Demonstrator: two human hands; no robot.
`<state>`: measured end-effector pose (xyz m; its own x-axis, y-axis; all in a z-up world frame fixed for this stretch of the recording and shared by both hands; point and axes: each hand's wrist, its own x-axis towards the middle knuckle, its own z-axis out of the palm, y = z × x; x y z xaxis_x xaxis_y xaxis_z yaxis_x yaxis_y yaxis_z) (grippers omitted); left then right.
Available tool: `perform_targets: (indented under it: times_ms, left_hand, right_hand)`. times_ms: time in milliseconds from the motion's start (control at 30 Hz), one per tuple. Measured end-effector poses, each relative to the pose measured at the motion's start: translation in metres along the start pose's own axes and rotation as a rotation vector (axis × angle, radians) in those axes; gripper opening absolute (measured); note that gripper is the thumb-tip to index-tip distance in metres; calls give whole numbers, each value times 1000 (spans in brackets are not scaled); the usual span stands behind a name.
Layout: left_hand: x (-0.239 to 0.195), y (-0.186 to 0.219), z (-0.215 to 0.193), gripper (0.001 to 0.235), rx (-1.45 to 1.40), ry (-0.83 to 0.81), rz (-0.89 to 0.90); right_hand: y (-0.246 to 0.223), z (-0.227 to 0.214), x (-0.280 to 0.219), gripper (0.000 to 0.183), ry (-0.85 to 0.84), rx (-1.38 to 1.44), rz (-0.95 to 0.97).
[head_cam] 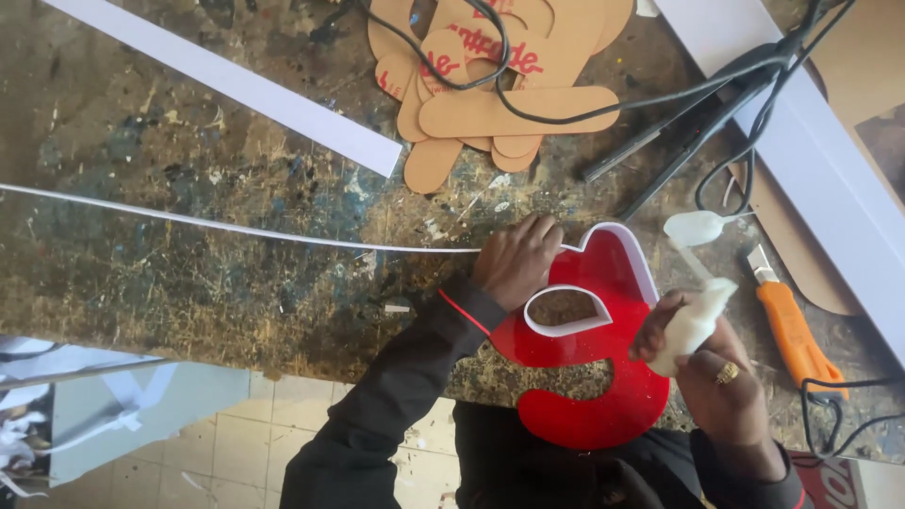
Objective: Gluing a white plastic strip to the edge of a red acrylic letter and using heating pliers to bend the strip around corners.
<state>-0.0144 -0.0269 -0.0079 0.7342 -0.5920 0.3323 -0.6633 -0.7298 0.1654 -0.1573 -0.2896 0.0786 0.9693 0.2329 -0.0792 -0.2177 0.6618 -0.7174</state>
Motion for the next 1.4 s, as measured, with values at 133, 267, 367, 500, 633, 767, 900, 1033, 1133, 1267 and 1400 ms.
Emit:
perform_targets:
  times_ms: [133,267,367,500,633,767,900,1033,1133,1267,1400]
  left_hand:
    - [2,0,-2,8,-24,-27,7]
    - [2,1,-3,9,-7,-65,-21]
    - [3,2,-6,9,-9,-58,-18]
    - [1,0,-2,7,16,-81,-14]
    - [0,0,-1,7,2,-96,-22]
    - [0,0,1,9,-4,-104,-22]
    - [-1,0,-2,9,-6,-95,-16]
    - [0,0,0,10,3,-92,-13]
    - [-1,1,-2,9,10,-86,-24]
    - [0,0,0,10,20,-114,-20]
    - [-2,1,-1,7,20,-99,-33]
  right_hand:
    - [7,6,1,53,376,-980,-47]
    - [6,22,12,62,462,-1422,35]
    - [12,19,13,61,483,-1504,99]
    - [14,12,10,71,502,-1427,147]
    - [15,10,10,70,482,-1401,125]
    - [11,8,8,74,441,-1393,10]
    - [1,11,9,71,475,-1416,162]
    - [1,10,11,70,463,-1376,155]
    - [4,4,10,71,440,-1372,138]
    - [0,7,9,70,453,-1327,130]
    - [2,3,9,71,487,-1348,214]
